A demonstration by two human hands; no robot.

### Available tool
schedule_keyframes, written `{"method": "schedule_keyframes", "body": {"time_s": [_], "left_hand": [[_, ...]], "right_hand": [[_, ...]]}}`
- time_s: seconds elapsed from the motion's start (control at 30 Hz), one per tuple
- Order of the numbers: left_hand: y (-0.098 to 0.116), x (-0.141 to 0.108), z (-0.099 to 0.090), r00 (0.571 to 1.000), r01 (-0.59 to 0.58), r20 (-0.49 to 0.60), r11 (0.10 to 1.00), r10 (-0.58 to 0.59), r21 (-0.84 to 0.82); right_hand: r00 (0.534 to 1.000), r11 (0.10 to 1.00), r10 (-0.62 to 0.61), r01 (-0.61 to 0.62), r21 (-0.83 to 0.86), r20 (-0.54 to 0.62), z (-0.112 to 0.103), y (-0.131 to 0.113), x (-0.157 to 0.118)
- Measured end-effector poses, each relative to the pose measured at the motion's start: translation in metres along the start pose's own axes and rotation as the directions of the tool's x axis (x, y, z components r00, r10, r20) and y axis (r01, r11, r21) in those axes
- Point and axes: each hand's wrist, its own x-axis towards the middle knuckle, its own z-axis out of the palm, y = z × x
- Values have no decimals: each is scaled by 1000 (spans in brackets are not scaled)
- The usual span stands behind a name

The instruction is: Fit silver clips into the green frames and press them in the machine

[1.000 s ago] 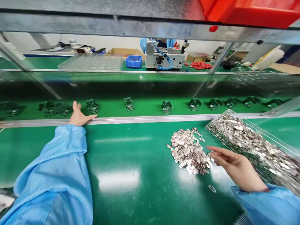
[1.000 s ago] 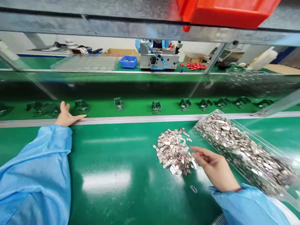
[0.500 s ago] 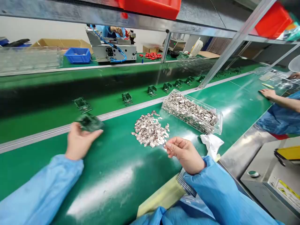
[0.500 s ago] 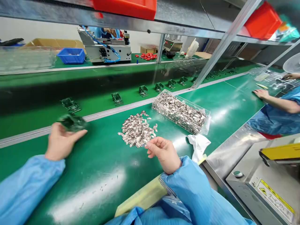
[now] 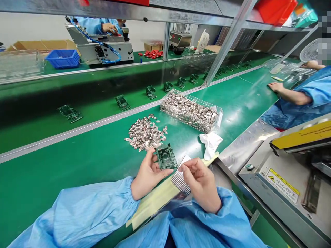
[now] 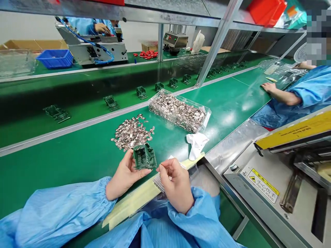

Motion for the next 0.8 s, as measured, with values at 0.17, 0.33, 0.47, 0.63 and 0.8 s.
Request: {"method": "schedule_keyframes", "body": {"time_s": [0.17,0.33,0.47,0.63,0.8], "left_hand": [[-21,-6,2,997,-71,42,997,71,-9],[-35,-12,-2,985,-124,129,992,119,35],[-36,-16,0,977,-136,174,989,126,52],[-35,-18,1,971,-132,210,989,117,62],[-36,-19,-1,963,-169,233,977,136,128]], "right_hand": [[957,871,-277,290,-397,93,-19,1,-11],[970,901,-211,240,-362,120,-25,4,-16],[984,926,-169,180,-333,63,-17,8,-13],[980,910,-195,197,-366,44,-1,13,-9],[989,919,-146,139,-368,9,2,15,-10]]}}
